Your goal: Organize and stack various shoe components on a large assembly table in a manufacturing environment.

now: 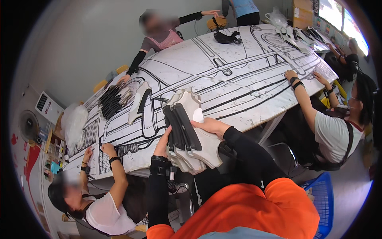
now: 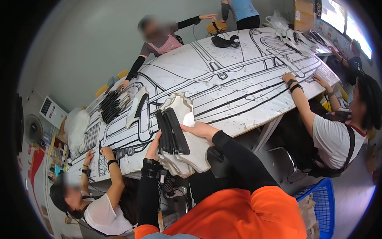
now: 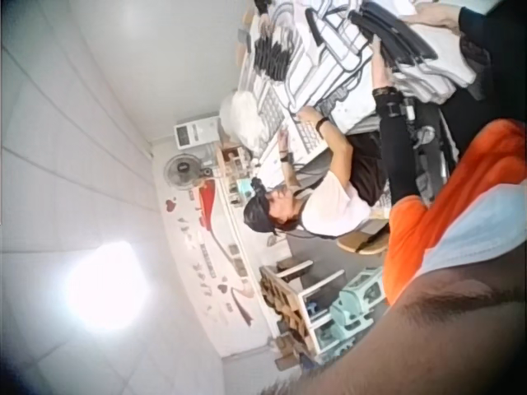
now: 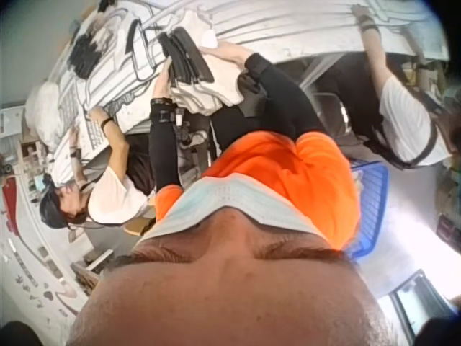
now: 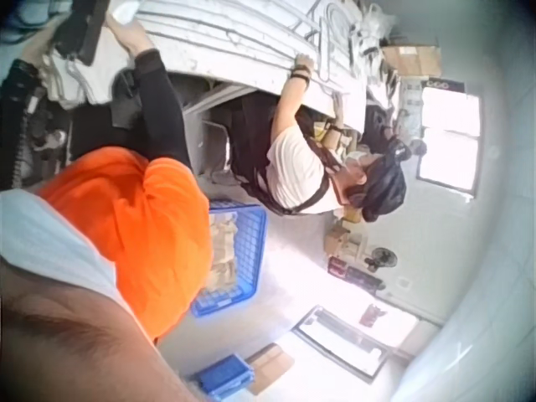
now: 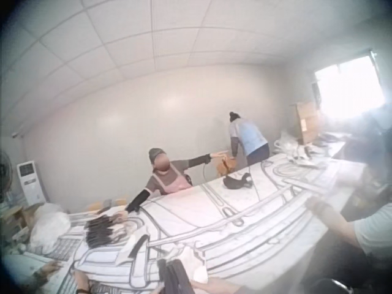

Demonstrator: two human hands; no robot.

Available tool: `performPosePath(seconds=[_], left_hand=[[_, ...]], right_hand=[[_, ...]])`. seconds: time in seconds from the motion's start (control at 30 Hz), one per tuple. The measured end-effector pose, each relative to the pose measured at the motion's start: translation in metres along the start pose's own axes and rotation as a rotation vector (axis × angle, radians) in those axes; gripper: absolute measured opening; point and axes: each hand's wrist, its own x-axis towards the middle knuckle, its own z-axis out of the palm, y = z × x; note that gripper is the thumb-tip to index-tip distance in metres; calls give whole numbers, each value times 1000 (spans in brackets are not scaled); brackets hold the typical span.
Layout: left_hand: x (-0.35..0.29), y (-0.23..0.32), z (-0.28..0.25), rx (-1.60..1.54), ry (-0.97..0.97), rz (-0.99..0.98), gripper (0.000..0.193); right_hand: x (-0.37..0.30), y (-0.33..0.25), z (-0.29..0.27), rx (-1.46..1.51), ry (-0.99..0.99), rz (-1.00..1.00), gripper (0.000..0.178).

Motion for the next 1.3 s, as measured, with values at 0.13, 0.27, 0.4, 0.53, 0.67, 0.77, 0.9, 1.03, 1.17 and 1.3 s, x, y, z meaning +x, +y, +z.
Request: performPosePath(seconds=[0.13,0.27,0.4,0.53,0.67,0.77,0.9,1.03,1.17,1.3], left_hand=[[31,-14,-44,103,-109,-56,45],[48,-41,-53,-259,-262,-121,48],[55,-77,-137,299,-202,411,50],[-9,-14,4,43,-370,46,51],[-13,4,47,318,-373,84,48],[-16,29,86,343,-408,-62,57],[-6,30,87,220,-683,118,77],[-19,27,56,46,-430,229,67],[-35,9,25,76,-303,213,60],[-59,6,5,110,-259,260,61]], right_hand=[[-10,18,4,40,190,-269,71],[6,40,38,26,704,-440,68],[-29,-1,57,351,439,-329,85],[-89,22,0,766,52,-334,68],[-111,30,8,1021,46,-309,56],[-129,34,-2,1103,132,-349,49],[-162,39,-8,1293,131,-426,41],[-183,31,-34,1411,181,-636,43],[-190,27,-55,1369,385,-843,44],[-190,30,-68,1340,486,-909,45]])
